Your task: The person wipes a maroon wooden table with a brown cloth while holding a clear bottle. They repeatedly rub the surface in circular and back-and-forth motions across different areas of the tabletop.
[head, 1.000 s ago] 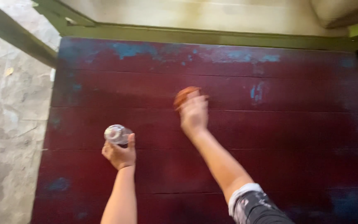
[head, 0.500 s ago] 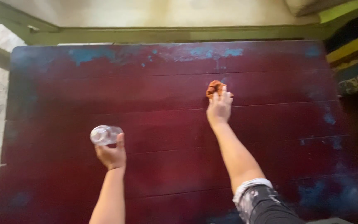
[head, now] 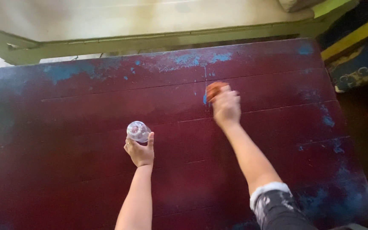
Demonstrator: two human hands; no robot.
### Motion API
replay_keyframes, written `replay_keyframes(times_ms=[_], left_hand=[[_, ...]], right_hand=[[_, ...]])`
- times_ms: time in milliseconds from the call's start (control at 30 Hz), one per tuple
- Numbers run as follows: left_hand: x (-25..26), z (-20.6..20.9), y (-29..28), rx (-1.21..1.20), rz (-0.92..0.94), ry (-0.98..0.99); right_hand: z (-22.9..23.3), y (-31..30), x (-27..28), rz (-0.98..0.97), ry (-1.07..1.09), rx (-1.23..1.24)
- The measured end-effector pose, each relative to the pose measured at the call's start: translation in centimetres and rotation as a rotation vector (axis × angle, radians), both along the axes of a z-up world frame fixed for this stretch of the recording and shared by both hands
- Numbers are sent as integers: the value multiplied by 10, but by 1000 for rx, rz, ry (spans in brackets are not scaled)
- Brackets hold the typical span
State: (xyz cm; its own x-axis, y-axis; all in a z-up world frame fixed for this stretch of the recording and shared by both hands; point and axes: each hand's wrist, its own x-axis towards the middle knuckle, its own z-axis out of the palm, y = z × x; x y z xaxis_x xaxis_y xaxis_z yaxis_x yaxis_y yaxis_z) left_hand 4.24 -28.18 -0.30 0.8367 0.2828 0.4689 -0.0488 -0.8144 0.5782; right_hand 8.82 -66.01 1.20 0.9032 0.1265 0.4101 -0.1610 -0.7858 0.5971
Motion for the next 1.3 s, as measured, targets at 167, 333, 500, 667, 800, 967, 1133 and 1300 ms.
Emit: replay_keyframes(times_ms=[167,333,500,667,800,967,1133,1300], left_hand=[[0,0,-3,25,16,50],[1,2,-2,84,12,83],[3,4,-6,71,17,57],[4,0,-3,138,11,32],[6,-15,0,122,38,5],[9,-11,-1,142,43,7],[4,3,-10,54,87,301],[4,13,-14,21,104,316]], right_hand=[[-120,-27,72,-218,-237,968],[56,182,79,-464,-140,-520],[-18,168,132,647,117,695],[-27,29,204,282,155,511],[-108,-137,219,-485,60,912],[-37,-67,185,-729,-167,-156],[17,57,87,99,-160,359],[41,27,19,582,-7,750]])
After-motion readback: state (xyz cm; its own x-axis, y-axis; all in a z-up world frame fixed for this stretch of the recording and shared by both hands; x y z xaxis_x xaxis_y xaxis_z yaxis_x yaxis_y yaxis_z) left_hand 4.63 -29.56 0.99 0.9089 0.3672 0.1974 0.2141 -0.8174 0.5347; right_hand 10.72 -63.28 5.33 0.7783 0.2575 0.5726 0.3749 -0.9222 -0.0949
